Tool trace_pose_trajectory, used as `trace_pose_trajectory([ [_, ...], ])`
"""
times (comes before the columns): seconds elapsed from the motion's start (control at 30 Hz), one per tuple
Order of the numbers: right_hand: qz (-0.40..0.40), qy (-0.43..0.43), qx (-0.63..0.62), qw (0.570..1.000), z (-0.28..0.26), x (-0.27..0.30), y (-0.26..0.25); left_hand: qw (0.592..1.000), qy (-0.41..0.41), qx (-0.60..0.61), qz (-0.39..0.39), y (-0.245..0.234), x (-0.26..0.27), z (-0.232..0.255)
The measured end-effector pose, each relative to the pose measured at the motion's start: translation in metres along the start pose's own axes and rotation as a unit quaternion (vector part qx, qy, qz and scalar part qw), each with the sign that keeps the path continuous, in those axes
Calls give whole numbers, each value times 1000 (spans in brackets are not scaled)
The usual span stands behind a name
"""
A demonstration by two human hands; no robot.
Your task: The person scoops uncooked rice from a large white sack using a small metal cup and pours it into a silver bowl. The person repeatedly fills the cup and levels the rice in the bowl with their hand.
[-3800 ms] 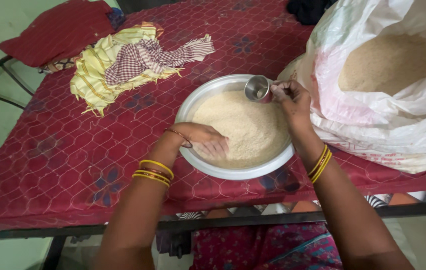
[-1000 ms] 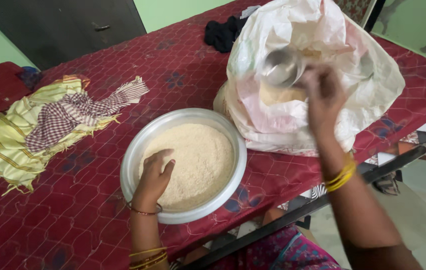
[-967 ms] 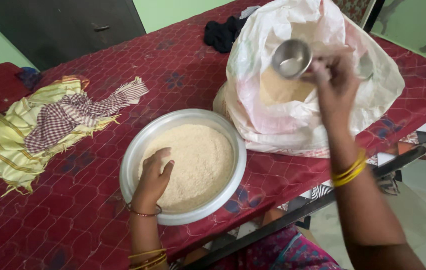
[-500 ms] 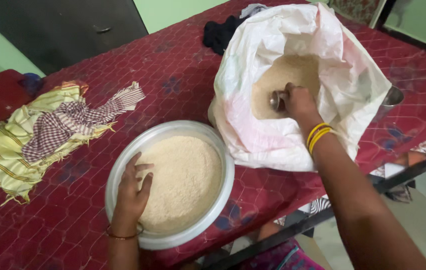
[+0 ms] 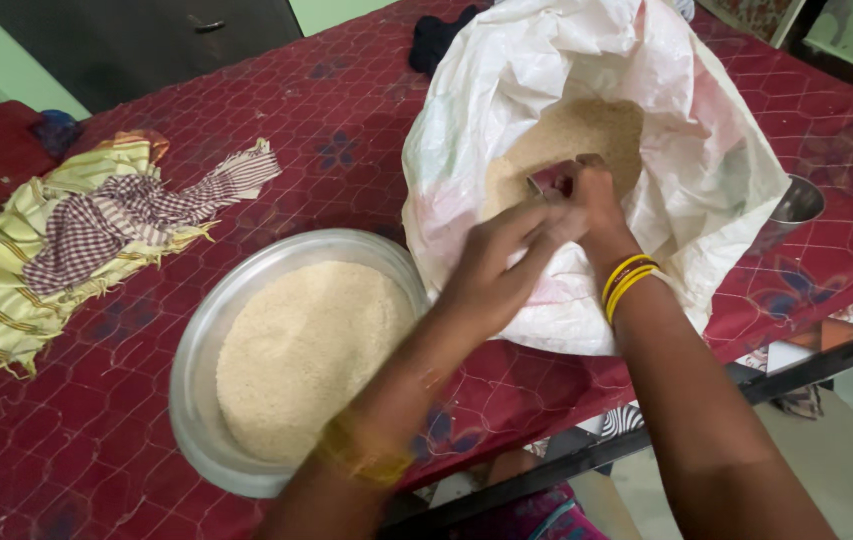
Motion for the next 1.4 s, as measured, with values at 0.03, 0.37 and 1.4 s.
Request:
trace_pose_trajectory([
  [0.03,5,-88,31,996,-2,-1,0,999,-5,-25,35,18,-22,-19],
  [0.37,-26,117,-62,991,4,-1,-3,905,-319,-192,207,20,-116,-276],
  [1.4,-260,144,-32,954,-17,5,-6,902,-309,-226,200,46,-96,-317],
])
Point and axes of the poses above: each hand's wrist, its own x-axis away from the middle knuckle, its own y-axis out of the palm, z = x × y, the point moved 3 cm from there along -x, towards the middle knuckle, and after that the axes turned 1 degree about z, right-handed, at the moved point
